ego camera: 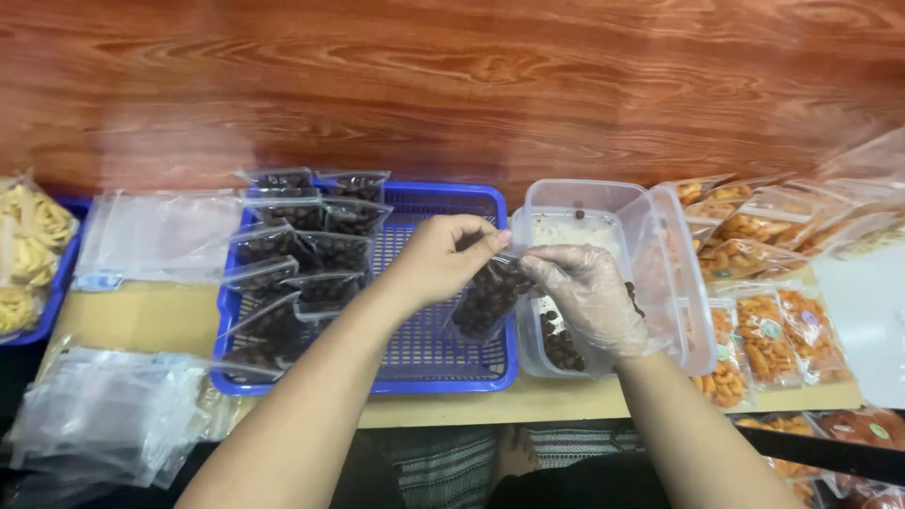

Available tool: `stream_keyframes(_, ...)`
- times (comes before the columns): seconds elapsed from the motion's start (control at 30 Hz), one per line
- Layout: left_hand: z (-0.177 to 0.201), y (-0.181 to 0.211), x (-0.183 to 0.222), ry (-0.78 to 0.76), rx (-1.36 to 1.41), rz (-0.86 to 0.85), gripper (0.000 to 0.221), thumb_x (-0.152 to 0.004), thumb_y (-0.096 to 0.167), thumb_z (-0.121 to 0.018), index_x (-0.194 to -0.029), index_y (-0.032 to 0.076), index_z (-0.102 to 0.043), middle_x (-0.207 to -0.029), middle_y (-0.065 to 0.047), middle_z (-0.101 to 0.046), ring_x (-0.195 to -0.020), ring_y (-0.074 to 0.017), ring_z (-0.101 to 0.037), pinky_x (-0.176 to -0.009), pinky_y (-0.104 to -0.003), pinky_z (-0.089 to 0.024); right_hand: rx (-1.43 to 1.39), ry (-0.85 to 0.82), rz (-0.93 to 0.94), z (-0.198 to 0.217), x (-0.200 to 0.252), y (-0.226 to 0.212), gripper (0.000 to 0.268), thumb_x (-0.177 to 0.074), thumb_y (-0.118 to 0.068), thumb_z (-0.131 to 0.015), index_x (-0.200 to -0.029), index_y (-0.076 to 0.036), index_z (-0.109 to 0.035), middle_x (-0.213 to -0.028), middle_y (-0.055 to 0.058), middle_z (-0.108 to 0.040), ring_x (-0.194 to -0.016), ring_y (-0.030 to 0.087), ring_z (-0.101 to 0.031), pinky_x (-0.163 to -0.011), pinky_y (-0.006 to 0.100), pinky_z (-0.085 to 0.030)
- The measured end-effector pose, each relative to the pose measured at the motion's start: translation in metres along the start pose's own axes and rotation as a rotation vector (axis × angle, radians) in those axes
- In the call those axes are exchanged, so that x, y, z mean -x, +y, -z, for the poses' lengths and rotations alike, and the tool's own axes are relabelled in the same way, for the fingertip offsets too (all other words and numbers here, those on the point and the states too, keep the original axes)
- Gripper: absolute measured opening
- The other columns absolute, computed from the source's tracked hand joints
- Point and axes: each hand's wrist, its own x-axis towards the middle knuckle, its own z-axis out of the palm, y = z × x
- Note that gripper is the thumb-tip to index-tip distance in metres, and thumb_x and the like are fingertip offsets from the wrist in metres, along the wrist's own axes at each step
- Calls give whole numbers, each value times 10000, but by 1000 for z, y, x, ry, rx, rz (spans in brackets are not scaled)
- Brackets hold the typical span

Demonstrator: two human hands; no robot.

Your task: The person scoops dark dried fruit pieces from a plastic container into small clear plastic bags. They seal each bag and place it into a blue basket. The process is repeated multiple times.

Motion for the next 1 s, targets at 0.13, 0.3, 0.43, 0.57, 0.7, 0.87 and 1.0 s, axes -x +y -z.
stream_keyframes(0.13, 37, 26, 15, -19, -144, 47, 286, -970, 288, -591, -942, 75, -780, -866, -159, -782, -865, -304, -752, -745, -393, -581, 113, -152, 17, -24, 3, -3, 131, -833, -42, -818, -956, 3, -814, -826, 146, -776, -823, 151, -696, -676, 323, -611)
stream_keyframes(0.3, 77, 56, 47, -14, -389, 191, 264, -955, 209, -586, -1045, 38, -766, -958, -188, -778, -889, -336, -765, -756, -395, -601, 422, -468, 58, -48, 7, -4, 194, -763, -95, -866, -954, -72, -852, -907, 180, -822, -921, 295, -781, -787, 426, -616)
stream_keyframes(0.43, 102, 54, 69, 19, -507, 292, 261, -930, 218, -613, -1072, 56, -760, -995, -175, -770, -864, -316, -764, -734, -402, -599, 503, -583, 26, -72, 15, -25, 182, -783, -99, -839, -964, -89, -858, -958, 192, -824, -968, 360, -785, -830, 465, -617)
stream_keyframes(0.57, 118, 29, 76, 10, -801, 209, 318, -826, 260, -754, -1121, 140, -767, -1206, -122, -676, -1177, -347, -591, -1019, -481, -457, 673, -704, 18, -86, 11, -28, 216, -803, -164, -836, -1016, -133, -854, -1012, 134, -827, -1040, 320, -767, -901, 444, -599)
stream_keyframes(0.7, 120, 23, 83, -88, -901, 239, 333, -777, 246, -800, -1105, 191, -788, -1371, -79, -562, -1329, -329, -429, -1141, -498, -306, 708, -720, 45, -97, 8, -27, 212, -822, -156, -815, -1029, -125, -846, -1022, 141, -818, -1058, 329, -755, -930, 454, -588)
stream_keyframes(0.87, 124, 22, 82, -155, -986, 293, 246, -757, 219, -815, -1002, 245, -816, -1436, -25, -514, -1337, -299, -380, -1098, -432, -292, 622, -703, 157, -107, 0, 2, 195, -843, -144, -802, -1034, -144, -845, -997, 115, -823, -1013, 305, -763, -900, 426, -597)
stream_keyframes(1.0, 122, 19, 80, -163, -1071, 322, 134, -780, 245, -810, -913, 260, -818, -1457, 24, -503, -1361, -252, -338, -1030, -424, -259, 619, -741, 198, -98, -6, 1, 187, -828, -139, -801, -1008, -151, -850, -983, 119, -831, -991, 321, -771, -871, 439, -607)
